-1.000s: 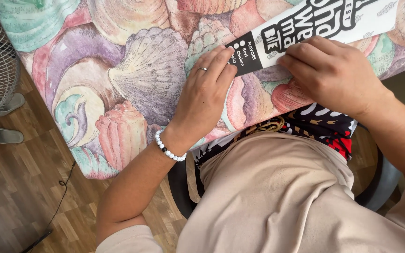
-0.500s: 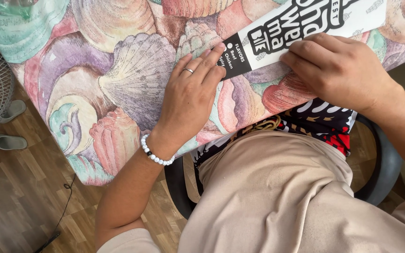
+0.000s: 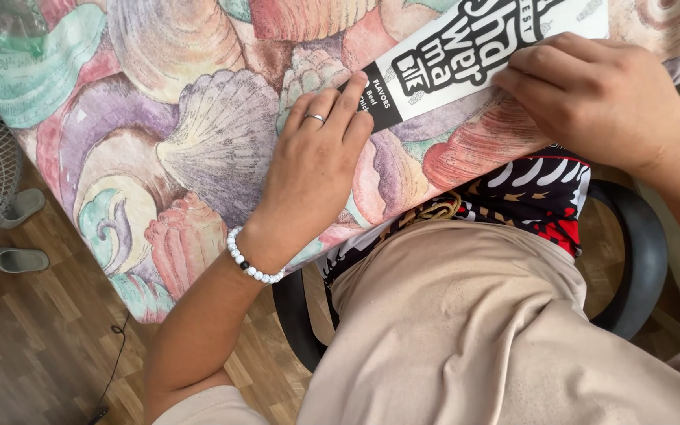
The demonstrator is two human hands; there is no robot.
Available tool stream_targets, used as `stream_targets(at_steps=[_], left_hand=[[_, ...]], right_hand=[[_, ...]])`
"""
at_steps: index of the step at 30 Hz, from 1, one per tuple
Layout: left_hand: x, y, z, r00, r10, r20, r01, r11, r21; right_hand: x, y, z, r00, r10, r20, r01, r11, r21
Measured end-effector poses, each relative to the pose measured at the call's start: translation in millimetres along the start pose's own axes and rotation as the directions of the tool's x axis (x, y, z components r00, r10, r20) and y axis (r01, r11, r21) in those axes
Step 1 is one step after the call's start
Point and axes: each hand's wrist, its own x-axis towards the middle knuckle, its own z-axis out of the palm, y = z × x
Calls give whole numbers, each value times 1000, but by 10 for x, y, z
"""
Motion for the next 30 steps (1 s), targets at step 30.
stream_targets(at_steps=[30], left_hand=[[65, -16, 31, 997, -67, 43, 68, 997, -29]], right_hand=[[-225, 91, 175, 994, 83, -68, -76, 991, 109]])
